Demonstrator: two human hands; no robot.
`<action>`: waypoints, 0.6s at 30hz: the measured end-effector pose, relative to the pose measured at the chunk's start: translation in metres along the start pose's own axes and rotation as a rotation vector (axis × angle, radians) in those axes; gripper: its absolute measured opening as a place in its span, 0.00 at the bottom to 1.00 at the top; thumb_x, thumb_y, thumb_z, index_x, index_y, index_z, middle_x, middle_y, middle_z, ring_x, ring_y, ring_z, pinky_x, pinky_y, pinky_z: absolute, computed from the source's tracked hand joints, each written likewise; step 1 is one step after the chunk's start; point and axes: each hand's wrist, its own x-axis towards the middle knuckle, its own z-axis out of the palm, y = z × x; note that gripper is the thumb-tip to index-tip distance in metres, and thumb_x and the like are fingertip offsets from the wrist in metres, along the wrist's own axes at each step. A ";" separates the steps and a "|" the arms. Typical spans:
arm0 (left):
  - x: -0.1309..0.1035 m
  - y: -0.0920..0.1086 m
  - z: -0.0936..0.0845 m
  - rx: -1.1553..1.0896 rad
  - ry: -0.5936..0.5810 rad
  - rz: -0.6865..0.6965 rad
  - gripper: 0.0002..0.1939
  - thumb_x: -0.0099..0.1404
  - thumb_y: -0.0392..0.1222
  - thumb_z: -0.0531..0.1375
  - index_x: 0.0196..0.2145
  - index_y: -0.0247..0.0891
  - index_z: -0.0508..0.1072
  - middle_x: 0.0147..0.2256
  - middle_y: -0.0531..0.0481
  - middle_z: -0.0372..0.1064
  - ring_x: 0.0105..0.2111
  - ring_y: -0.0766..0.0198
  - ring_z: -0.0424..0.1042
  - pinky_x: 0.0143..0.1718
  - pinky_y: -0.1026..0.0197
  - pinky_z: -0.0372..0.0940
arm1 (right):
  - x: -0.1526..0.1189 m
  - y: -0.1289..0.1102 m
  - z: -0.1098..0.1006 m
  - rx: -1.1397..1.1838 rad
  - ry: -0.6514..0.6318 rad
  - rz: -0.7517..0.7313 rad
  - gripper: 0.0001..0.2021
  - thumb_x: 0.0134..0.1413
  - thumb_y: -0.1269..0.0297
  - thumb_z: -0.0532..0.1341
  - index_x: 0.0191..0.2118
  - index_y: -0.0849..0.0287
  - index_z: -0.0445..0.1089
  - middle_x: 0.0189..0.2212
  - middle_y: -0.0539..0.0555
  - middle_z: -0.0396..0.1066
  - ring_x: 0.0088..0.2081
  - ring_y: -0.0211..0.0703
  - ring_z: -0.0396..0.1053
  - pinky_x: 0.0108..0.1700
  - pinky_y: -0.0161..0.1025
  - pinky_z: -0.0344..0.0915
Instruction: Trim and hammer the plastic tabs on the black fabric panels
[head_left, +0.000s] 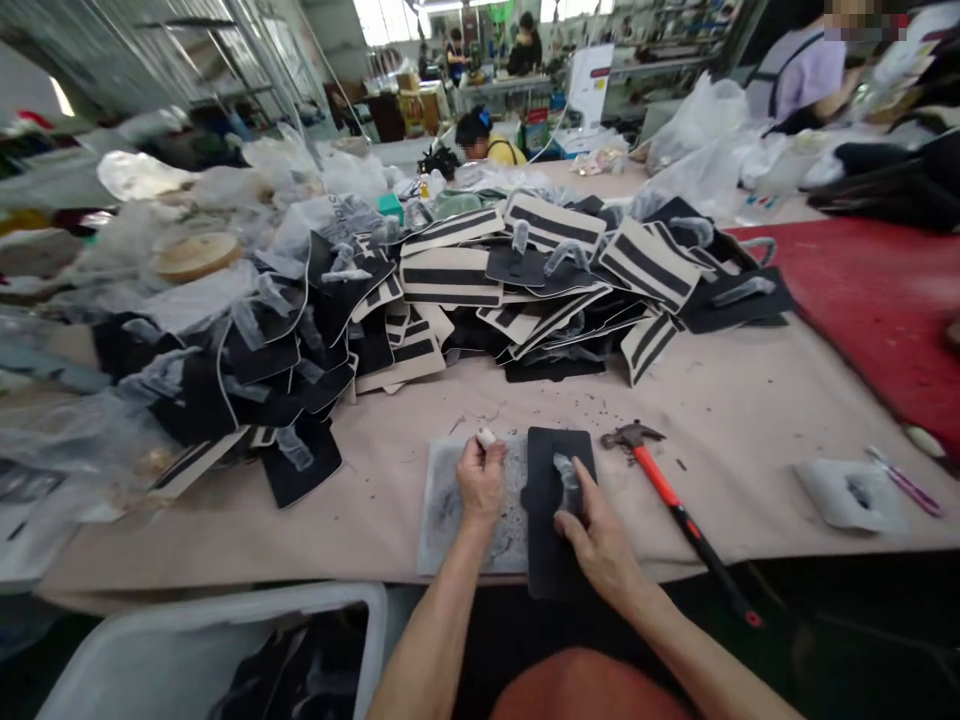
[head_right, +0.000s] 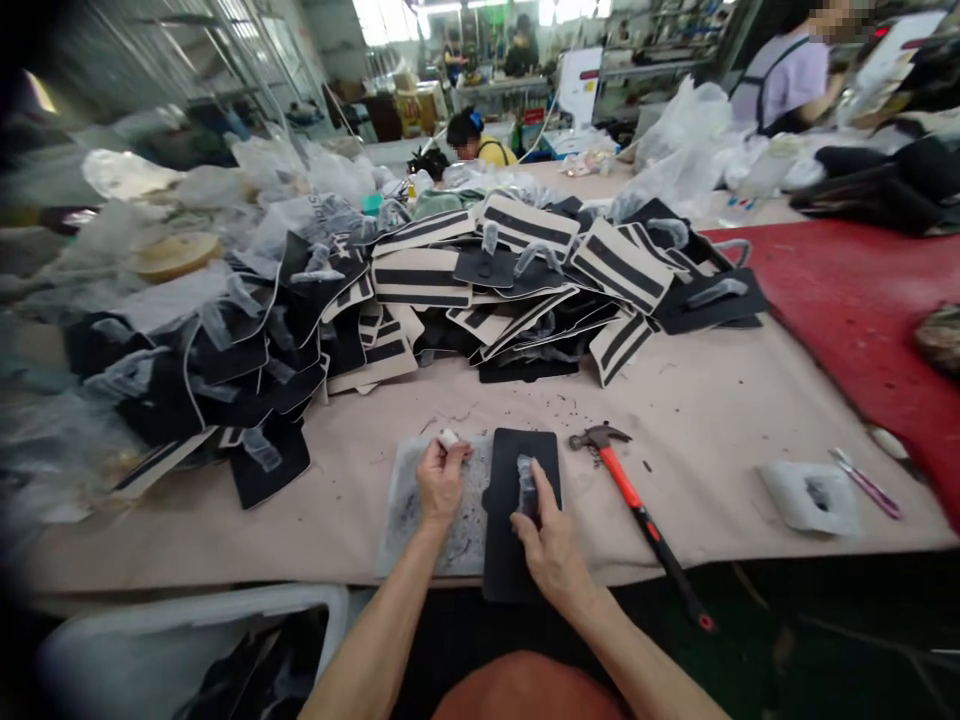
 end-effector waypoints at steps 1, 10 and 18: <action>0.000 0.003 0.002 -0.040 -0.011 -0.001 0.15 0.63 0.51 0.61 0.37 0.36 0.72 0.32 0.47 0.77 0.33 0.59 0.77 0.39 0.60 0.71 | 0.001 0.000 -0.001 0.001 -0.016 0.008 0.31 0.61 0.61 0.53 0.69 0.58 0.49 0.34 0.53 0.73 0.31 0.44 0.71 0.36 0.42 0.70; 0.007 0.023 0.061 -0.284 -0.312 -0.023 0.18 0.62 0.51 0.65 0.42 0.34 0.72 0.38 0.43 0.78 0.39 0.57 0.79 0.46 0.54 0.72 | 0.012 0.003 -0.007 -0.053 0.003 0.058 0.22 0.61 0.54 0.55 0.55 0.63 0.66 0.41 0.60 0.75 0.39 0.50 0.74 0.44 0.45 0.69; 0.012 -0.005 0.074 -0.321 -0.358 -0.083 0.21 0.61 0.55 0.66 0.41 0.34 0.73 0.35 0.45 0.78 0.37 0.57 0.79 0.45 0.54 0.73 | 0.021 0.020 0.002 -0.150 0.017 0.016 0.17 0.66 0.53 0.49 0.45 0.62 0.66 0.31 0.59 0.75 0.33 0.51 0.74 0.37 0.43 0.66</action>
